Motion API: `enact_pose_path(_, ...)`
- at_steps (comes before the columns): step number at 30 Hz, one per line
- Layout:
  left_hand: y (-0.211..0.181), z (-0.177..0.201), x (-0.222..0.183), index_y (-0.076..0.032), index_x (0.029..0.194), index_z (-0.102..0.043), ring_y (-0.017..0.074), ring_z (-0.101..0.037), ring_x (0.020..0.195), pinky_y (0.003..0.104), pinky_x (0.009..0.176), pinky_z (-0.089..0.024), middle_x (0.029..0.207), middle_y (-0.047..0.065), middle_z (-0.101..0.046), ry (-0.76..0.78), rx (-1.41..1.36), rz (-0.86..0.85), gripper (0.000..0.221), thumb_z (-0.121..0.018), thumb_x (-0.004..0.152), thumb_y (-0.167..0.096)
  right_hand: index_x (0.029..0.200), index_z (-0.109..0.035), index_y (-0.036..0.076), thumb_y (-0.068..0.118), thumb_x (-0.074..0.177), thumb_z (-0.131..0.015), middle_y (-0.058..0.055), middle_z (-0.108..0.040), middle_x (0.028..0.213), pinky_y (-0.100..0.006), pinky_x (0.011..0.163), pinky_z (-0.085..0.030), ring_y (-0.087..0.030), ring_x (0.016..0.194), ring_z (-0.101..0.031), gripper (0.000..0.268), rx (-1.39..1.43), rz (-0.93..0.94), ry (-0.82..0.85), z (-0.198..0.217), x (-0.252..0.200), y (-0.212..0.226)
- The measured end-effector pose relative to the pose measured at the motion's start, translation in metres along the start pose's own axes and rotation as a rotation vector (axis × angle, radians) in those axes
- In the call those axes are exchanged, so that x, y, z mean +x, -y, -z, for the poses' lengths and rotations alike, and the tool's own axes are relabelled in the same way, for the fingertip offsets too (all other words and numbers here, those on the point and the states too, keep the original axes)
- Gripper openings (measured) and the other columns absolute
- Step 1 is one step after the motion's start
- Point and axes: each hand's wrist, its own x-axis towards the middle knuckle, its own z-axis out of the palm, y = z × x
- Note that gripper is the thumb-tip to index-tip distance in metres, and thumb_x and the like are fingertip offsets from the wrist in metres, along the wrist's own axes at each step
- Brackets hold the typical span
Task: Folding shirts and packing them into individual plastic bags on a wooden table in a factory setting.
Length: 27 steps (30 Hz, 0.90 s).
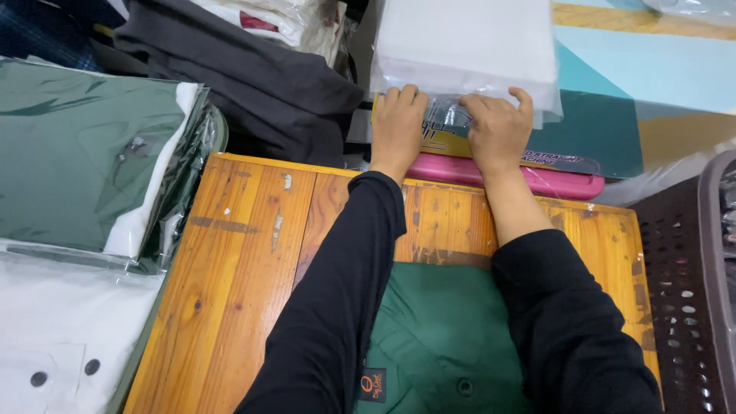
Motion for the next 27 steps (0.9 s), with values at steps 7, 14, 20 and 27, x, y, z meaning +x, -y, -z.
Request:
enact_pose_path(7, -0.007, 0.023, 0.005, -0.015, 0.099, -0.057, 0.0186, -0.050, 0.082, 0.036, 0.070, -0.037, 0.086, -0.002, -0.050, -0.162, 0.103, -0.004, 0.018, -0.066, 0.088, -0.005, 0.114, -0.062, 0.018, 0.022, 0.063, -0.090, -0.001, -0.069, 0.087, -0.043, 0.088, -0.042, -0.024, 0.079, -0.068, 0.058, 0.018, -0.026, 0.089, 0.028, 0.022, 0.020)
enact_pose_path(14, -0.004, 0.023, 0.002, -0.011, 0.098, -0.071, 0.0241, -0.048, 0.094, 0.042, 0.086, -0.035, 0.088, 0.002, -0.050, -0.185, 0.024, -0.012, 0.020, -0.074, 0.080, -0.004, 0.090, -0.074, 0.025, 0.021, 0.084, -0.073, 0.002, -0.075, 0.089, -0.037, 0.085, -0.045, -0.020, 0.083, -0.072, 0.007, -0.084, 0.032, 0.043, 0.018, 0.015, 0.015)
enact_pose_path(20, -0.002, 0.035, -0.002, -0.016, 0.115, -0.074, 0.0277, -0.050, 0.124, 0.059, 0.110, -0.024, 0.109, 0.005, -0.065, -0.202, -0.023, -0.052, 0.031, -0.069, 0.085, -0.013, 0.110, -0.079, 0.024, 0.016, 0.090, -0.065, -0.001, -0.078, 0.094, -0.039, 0.079, -0.047, -0.025, 0.085, -0.074, 0.025, -0.053, 0.083, 0.137, 0.059, 0.027, 0.015)
enact_pose_path(27, -0.018, 0.167, -0.028, -0.013, 0.116, -0.075, 0.0296, -0.059, 0.121, 0.055, 0.113, -0.033, 0.116, 0.008, -0.074, -0.110, -0.158, -0.265, 0.028, -0.071, 0.088, -0.010, 0.122, -0.073, 0.025, 0.027, 0.085, -0.068, 0.001, -0.078, 0.112, -0.045, 0.091, -0.050, -0.024, 0.094, -0.074, 0.038, -0.090, 0.211, 0.302, 0.188, 0.018, 0.027)
